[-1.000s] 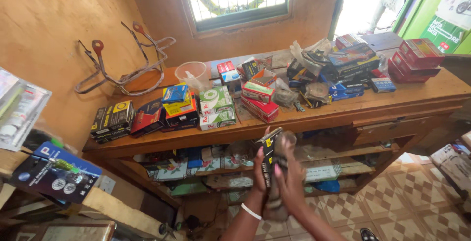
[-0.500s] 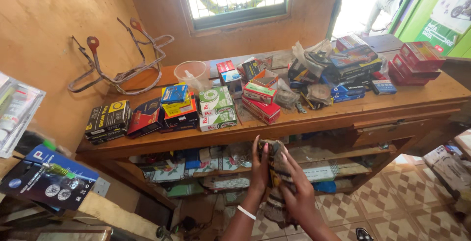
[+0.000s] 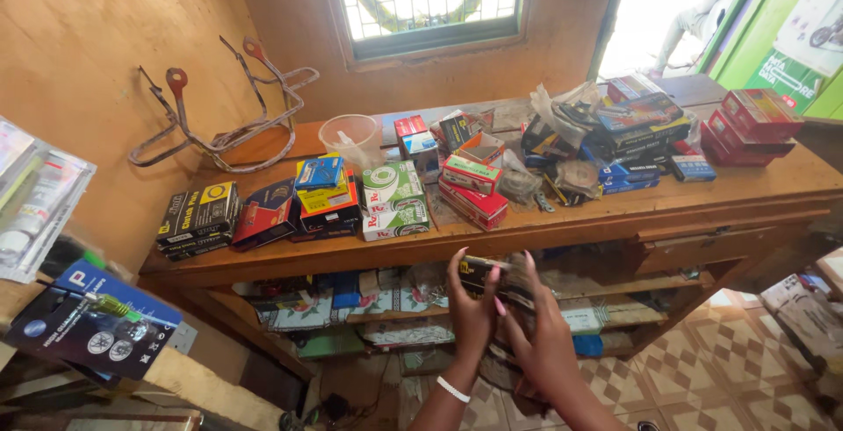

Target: The person repeatedly wipes the exterior of small cardboard boxes labeled 'Clutch Plate' using a cloth. They handle the boxes one at a time, wiping different sides and then placing them back on a cluttered wooden table or into a lower shelf.

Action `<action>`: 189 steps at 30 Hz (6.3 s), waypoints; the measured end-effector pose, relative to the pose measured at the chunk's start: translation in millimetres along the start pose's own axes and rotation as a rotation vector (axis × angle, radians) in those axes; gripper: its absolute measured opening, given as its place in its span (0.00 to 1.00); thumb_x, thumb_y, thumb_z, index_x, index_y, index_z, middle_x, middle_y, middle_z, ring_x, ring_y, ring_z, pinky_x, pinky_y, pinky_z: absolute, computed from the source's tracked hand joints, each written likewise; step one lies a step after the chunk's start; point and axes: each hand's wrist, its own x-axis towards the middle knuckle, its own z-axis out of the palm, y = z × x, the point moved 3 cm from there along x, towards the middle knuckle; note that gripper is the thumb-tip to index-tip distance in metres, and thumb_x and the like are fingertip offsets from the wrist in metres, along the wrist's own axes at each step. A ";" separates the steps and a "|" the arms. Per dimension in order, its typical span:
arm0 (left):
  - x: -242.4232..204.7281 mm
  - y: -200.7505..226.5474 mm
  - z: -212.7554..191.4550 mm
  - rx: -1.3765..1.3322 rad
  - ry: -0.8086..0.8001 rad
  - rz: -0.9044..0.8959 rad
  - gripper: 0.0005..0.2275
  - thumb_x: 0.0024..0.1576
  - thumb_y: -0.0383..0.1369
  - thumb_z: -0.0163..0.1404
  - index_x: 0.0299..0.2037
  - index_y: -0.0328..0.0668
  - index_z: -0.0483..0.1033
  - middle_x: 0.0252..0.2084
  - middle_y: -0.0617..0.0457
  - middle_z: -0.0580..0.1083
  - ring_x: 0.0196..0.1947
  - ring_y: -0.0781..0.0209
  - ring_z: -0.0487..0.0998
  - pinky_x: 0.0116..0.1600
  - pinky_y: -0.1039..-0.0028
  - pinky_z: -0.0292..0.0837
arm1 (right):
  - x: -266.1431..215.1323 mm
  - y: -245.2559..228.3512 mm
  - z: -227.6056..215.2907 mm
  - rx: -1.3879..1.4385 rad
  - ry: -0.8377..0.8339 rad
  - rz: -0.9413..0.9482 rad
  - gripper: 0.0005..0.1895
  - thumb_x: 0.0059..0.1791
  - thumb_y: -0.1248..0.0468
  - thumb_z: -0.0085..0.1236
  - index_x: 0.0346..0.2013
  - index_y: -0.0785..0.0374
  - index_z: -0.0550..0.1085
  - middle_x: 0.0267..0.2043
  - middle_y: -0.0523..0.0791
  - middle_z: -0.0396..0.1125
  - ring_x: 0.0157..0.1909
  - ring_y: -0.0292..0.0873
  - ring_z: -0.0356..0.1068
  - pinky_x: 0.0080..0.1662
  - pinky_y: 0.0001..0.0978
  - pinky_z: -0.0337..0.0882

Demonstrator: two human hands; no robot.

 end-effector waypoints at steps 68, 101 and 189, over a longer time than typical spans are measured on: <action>-7.8 -18.5 7.3 -1.212 -0.743 -0.350 0.34 0.64 0.52 0.44 0.75 0.38 0.54 0.67 0.45 0.68 0.62 0.54 0.72 0.66 0.65 0.69 | 31.0 -2.5 41.0 -0.014 0.280 -0.549 0.10 0.53 0.60 0.56 0.45 0.61 0.71 0.33 0.49 0.71 0.35 0.54 0.74 0.45 0.53 0.67; 7.2 30.6 -20.1 -1.454 -0.519 -0.501 0.38 0.58 0.64 0.36 0.73 0.48 0.58 0.68 0.30 0.64 0.67 0.31 0.65 0.67 0.39 0.62 | 28.0 42.2 -26.6 -0.103 0.172 -0.377 0.19 0.46 0.58 0.64 0.50 0.59 0.74 0.45 0.48 0.73 0.47 0.50 0.73 0.50 0.41 0.71; -14.0 100.5 -54.8 0.191 -0.080 0.519 0.07 0.53 0.25 0.64 0.38 0.39 0.81 0.49 0.52 0.80 0.50 0.58 0.81 0.53 0.67 0.78 | -73.1 205.1 40.9 0.423 -0.134 -0.276 0.12 0.44 0.71 0.65 0.43 0.67 0.82 0.64 0.52 0.62 0.64 0.49 0.65 0.65 0.40 0.62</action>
